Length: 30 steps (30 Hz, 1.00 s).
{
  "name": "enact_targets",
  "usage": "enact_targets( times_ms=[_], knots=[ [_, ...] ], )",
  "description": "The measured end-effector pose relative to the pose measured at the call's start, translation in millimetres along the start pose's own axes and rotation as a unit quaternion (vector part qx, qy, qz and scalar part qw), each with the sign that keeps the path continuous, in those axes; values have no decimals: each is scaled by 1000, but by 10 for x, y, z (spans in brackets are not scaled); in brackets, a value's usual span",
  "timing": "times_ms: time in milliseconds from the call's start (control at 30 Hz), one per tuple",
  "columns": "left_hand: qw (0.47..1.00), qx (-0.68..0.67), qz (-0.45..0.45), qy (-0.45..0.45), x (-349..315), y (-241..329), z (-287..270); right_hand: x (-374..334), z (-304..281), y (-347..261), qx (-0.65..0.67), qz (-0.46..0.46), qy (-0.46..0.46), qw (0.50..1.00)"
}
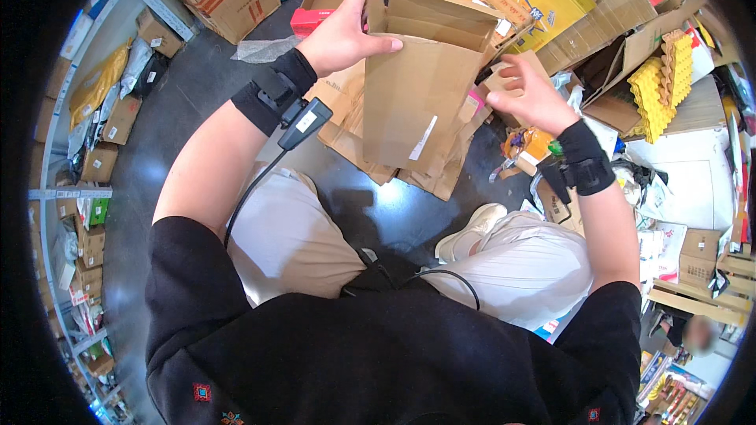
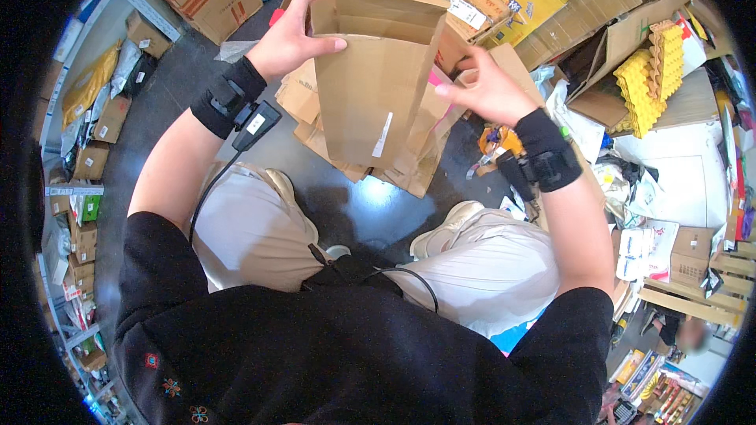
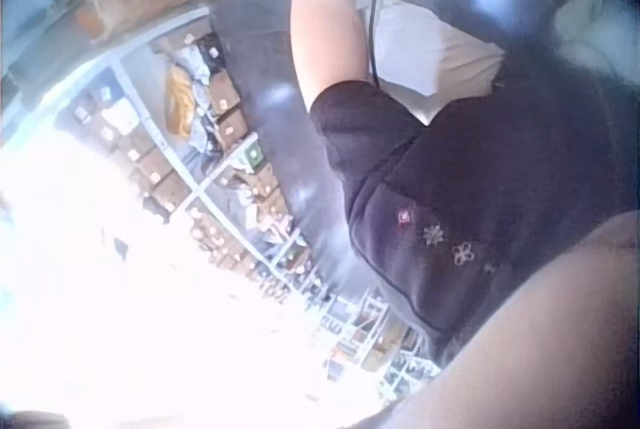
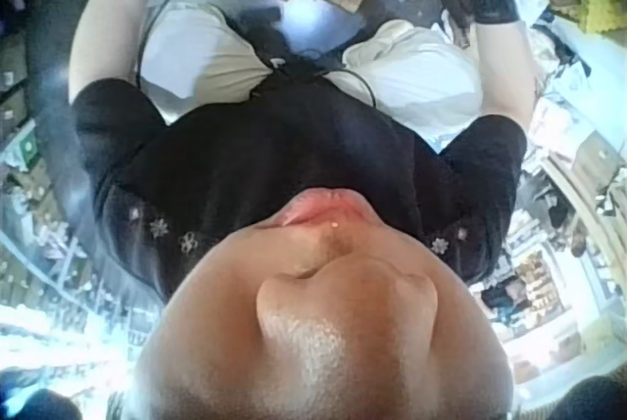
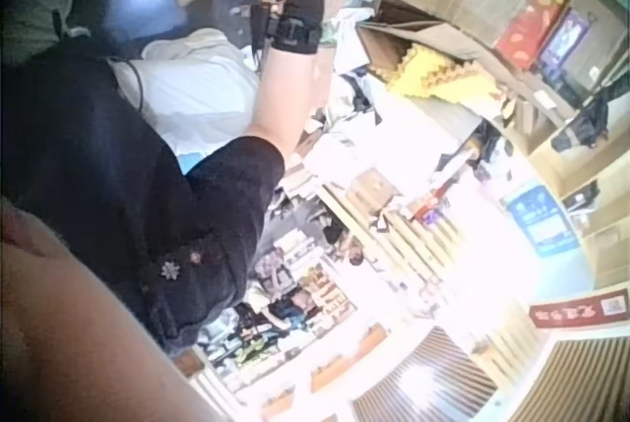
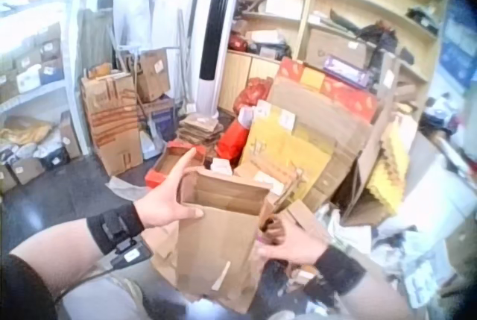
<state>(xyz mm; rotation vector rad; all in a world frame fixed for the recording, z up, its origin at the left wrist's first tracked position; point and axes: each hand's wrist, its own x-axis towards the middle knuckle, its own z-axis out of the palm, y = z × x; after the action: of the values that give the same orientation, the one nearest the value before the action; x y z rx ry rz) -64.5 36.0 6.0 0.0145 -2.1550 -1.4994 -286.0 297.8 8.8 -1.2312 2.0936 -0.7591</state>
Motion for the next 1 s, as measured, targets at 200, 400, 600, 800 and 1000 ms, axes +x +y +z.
enact_targets(
  times_ms=[200,400,600,800,1000],
  knots=[
    [989,-149,-25,12,40,93,131,93,447,94,243,-60,-31,968],
    [973,-185,-134,17,-16,64,217,69,425,-47,279,-38,70,957],
    [963,-24,-242,-113,-141,-229,259,89,458,-81,318,-9,105,942],
    [931,-130,-340,42,-49,-268,9,92,372,143,466,127,-88,871],
    [859,-245,-420,159,-18,-454,-264,-87,366,-72,554,155,-41,817]
  ],
)
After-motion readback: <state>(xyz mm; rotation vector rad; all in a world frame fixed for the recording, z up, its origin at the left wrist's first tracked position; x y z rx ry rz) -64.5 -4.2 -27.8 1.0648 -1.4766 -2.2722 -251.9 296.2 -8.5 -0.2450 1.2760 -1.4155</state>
